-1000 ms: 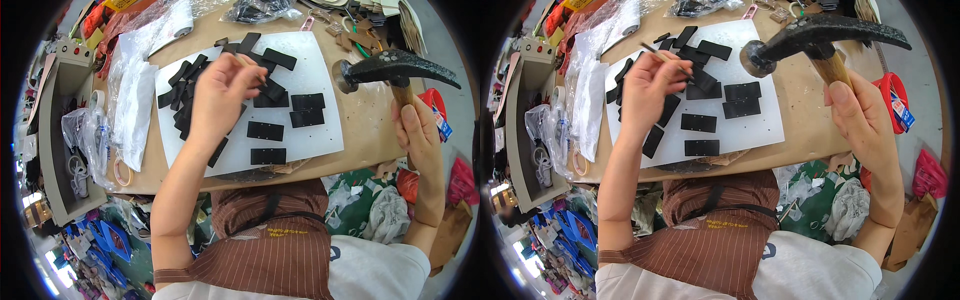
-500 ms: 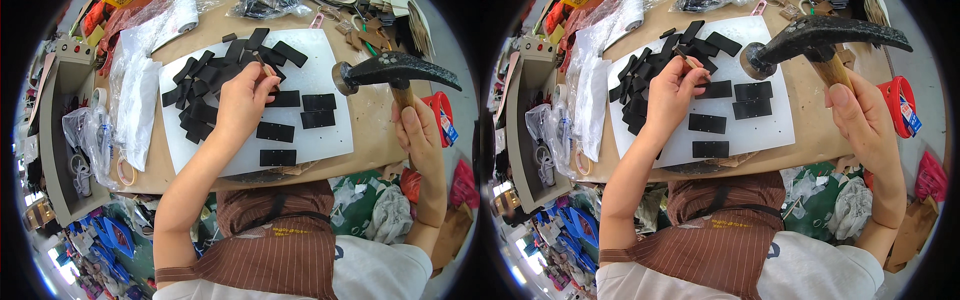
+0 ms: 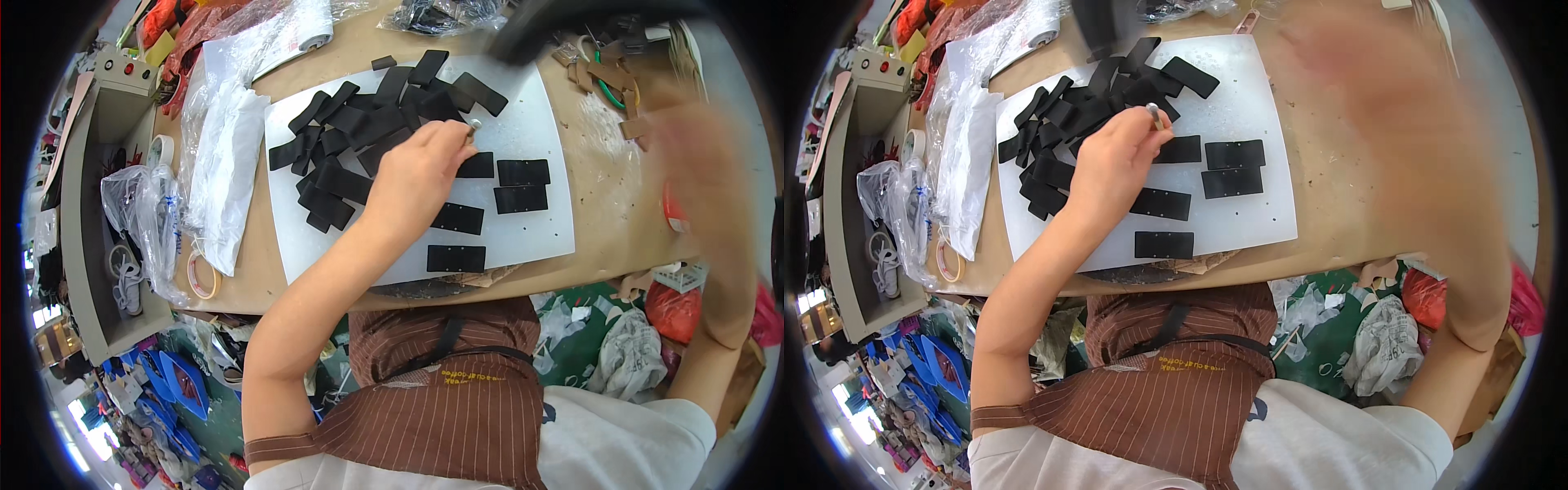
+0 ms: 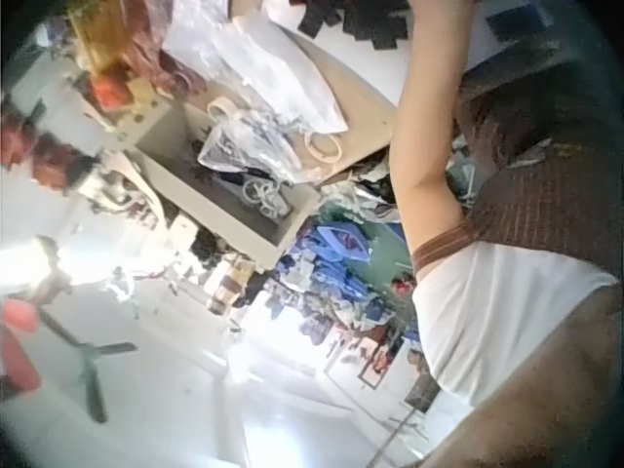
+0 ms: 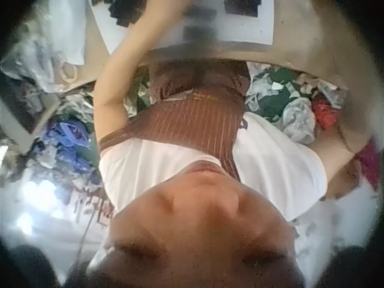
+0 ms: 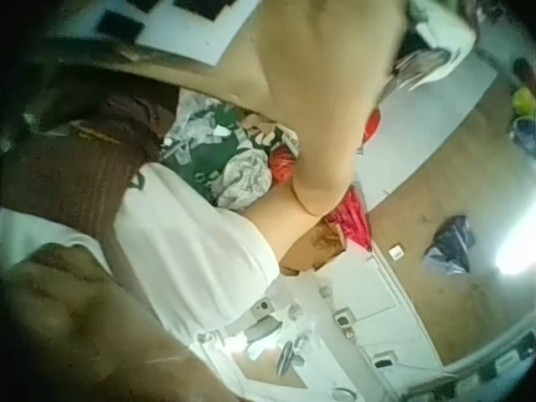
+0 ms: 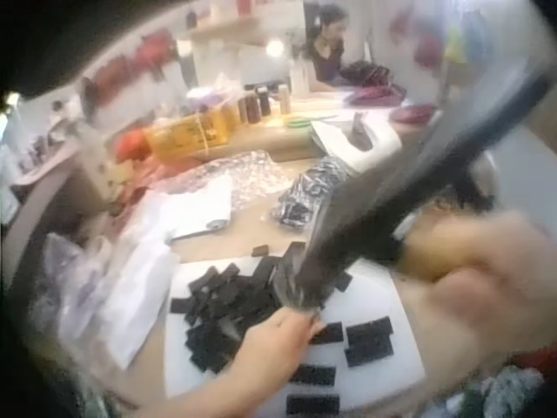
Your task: The recorder uses a hammer and a punch tool to create holes or attach components to small rectangular leather/fabric strips.
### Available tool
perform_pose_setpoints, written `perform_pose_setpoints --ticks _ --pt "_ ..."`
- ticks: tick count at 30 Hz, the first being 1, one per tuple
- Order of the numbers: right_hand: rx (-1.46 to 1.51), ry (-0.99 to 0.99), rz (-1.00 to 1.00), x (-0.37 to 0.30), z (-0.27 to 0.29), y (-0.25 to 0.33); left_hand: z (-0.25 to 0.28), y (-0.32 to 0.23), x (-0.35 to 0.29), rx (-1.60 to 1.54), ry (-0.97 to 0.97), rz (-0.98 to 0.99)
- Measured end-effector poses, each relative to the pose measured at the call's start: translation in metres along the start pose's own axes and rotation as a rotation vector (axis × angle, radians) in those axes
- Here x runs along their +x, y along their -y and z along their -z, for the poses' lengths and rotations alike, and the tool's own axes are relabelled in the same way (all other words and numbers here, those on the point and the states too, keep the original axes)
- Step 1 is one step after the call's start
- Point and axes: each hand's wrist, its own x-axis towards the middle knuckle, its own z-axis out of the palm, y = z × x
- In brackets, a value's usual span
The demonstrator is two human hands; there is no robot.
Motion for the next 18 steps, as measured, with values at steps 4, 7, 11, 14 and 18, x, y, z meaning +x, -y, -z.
perform_pose_setpoints --ticks 4,7,11,14,18 --pt "-0.178 -0.176 -0.095 0.011 -0.081 -0.001 -0.002 0.014 -0.005 0.05 -0.155 0.084" --pt "0.376 -0.486 -0.41 -0.015 -0.071 0.007 0.002 0.001 0.005 -0.354 -0.075 0.331" --pt "0.087 -0.39 -0.526 -0.022 -0.076 -0.013 0.005 0.004 0.003 -0.396 -0.058 0.359" --pt "0.23 -0.524 -0.544 -0.019 -0.041 0.014 0.004 0.001 0.003 -0.335 -0.053 0.351" --pt "0.303 -0.239 -0.416 -0.159 0.074 -0.09 0.006 -0.003 0.005 -0.257 -0.006 0.288"
